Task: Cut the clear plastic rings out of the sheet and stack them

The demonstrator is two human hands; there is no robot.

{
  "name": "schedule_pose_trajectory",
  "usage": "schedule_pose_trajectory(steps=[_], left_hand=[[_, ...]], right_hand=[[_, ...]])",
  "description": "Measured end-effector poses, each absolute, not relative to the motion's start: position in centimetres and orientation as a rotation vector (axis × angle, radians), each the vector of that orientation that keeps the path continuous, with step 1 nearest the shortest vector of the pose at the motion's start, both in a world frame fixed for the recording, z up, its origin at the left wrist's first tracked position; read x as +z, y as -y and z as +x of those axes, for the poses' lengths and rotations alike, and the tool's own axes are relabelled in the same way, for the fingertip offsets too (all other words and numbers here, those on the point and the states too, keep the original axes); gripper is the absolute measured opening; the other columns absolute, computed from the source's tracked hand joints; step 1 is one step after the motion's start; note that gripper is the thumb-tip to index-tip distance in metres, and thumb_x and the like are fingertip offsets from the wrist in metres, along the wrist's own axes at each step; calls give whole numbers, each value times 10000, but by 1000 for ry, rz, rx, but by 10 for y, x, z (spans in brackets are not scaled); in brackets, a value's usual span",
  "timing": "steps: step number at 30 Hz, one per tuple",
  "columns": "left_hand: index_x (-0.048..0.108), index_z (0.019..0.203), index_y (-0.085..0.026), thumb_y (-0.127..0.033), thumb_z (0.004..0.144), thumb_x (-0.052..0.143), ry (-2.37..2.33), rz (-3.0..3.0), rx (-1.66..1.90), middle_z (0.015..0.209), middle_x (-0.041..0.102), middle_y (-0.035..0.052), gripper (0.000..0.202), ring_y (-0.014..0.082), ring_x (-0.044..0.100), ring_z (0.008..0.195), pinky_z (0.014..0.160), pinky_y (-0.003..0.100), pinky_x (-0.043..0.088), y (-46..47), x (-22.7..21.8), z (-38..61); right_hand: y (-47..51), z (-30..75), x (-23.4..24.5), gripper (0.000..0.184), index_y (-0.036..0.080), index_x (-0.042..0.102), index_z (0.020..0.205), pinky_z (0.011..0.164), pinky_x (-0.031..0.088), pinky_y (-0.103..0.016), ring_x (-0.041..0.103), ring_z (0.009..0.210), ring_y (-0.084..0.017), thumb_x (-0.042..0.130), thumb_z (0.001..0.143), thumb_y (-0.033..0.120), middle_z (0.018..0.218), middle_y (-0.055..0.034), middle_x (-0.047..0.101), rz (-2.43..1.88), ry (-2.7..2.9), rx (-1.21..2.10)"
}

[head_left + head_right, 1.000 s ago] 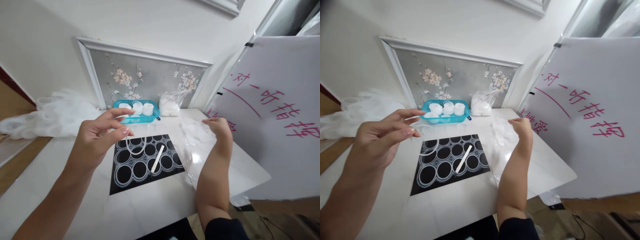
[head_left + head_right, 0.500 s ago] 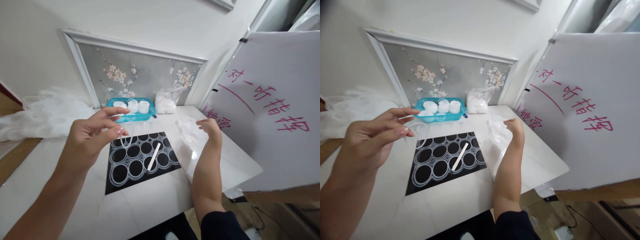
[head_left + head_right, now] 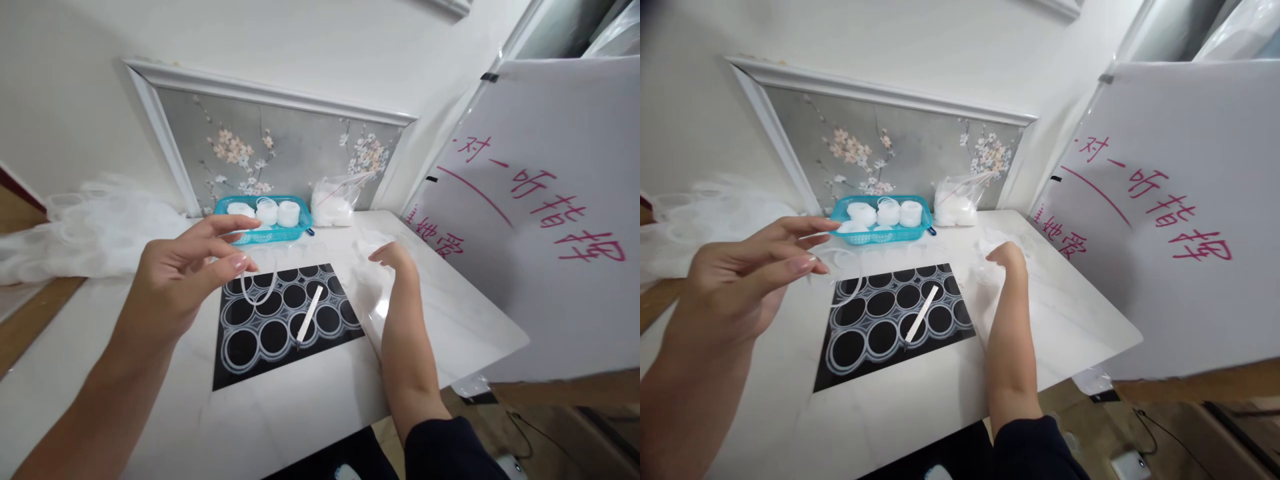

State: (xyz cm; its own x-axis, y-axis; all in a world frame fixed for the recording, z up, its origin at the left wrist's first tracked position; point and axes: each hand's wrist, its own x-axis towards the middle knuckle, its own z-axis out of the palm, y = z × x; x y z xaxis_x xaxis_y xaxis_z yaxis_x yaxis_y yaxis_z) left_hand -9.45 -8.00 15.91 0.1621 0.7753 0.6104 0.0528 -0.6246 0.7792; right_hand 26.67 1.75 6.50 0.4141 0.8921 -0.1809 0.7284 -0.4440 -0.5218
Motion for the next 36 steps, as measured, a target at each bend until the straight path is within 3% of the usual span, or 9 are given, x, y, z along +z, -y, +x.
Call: schedule_pose_trajectory(steps=[4, 7, 9, 13, 18, 22, 26, 32, 36], left_hand=[[781, 696, -275, -153, 820, 688, -749, 1818, 1513, 744, 702, 21, 197, 266, 600, 1130, 924, 410, 482, 79, 156, -96], [779, 727, -264, -191, 825, 721, -777, 1767, 1499, 928, 713, 31, 135, 246, 614, 1092, 899, 375, 503, 78, 152, -98], [773, 753, -262, -203, 832, 727, -798, 1718, 1483, 898, 705, 14, 109, 213, 631, 1016, 882, 339, 510, 77, 151, -98], [739, 829, -233, -256, 920, 647, -726, 1573, 1350, 845, 721, -22, 131, 149, 667, 911, 877, 263, 509, 76, 153, -95], [654, 858, -203, -339, 927, 656, -625, 1346, 1185, 856, 756, 13, 153, 150, 707, 757, 732, 258, 554, 83, 155, -86], [593, 845, -210, -351, 916, 670, -645, 1342, 1213, 921, 766, 28, 175, 141, 675, 584, 603, 268, 542, 94, 158, -83], [573, 882, -224, -363, 906, 680, -691, 1439, 1223, 845, 752, 13, 178, 116, 600, 472, 493, 248, 485, 101, 159, -84], [567, 942, -244, -367, 951, 613, -729, 1577, 1149, 802, 726, -5, 132, 75, 503, 441, 449, 203, 424, 109, 157, -86], [576, 960, -251, -370, 965, 592, -795, 1643, 1150, 831, 723, -1, 121, 83, 474, 470, 446, 205, 408, 116, 155, -87]], right_hand=[[5, 262, 103, 223, 147, 803, 853, 641, 505, -289, 695, 691, -217, 778, 703, 310, 619, -63, 711, -2226, 1274, 459], [23, 248, 125, 223, 138, 819, 831, 619, 496, -304, 684, 676, -223, 768, 682, 297, 627, -64, 725, -2020, 1252, 320], [33, 236, 136, 191, 152, 823, 805, 601, 497, -296, 683, 676, -215, 748, 691, 286, 655, -54, 741, -1848, 1301, 325], [49, 209, 151, 181, 211, 824, 804, 594, 536, -296, 686, 680, -197, 779, 686, 341, 693, -27, 757, -1451, 1463, 478], [67, 164, 159, 85, 286, 818, 794, 648, 554, -301, 697, 760, -176, 807, 711, 302, 815, -12, 783, -1037, 1560, 601], [79, 127, 158, 80, 290, 820, 812, 641, 543, -298, 688, 748, -170, 805, 740, 319, 792, -13, 779, -929, 1518, 805], [89, 104, 156, 92, 284, 821, 798, 651, 544, -295, 671, 726, -165, 816, 737, 352, 742, -8, 760, -877, 1456, 968], [92, 92, 152, 168, 284, 817, 860, 430, 415, -217, 455, 427, -70, 812, 750, 412, 486, 55, 579, -771, 1263, 1240], [90, 92, 152, 193, 263, 799, 845, 498, 519, -243, 590, 530, -101, 806, 738, 424, 699, 2, 714, -698, 1178, 1320]])
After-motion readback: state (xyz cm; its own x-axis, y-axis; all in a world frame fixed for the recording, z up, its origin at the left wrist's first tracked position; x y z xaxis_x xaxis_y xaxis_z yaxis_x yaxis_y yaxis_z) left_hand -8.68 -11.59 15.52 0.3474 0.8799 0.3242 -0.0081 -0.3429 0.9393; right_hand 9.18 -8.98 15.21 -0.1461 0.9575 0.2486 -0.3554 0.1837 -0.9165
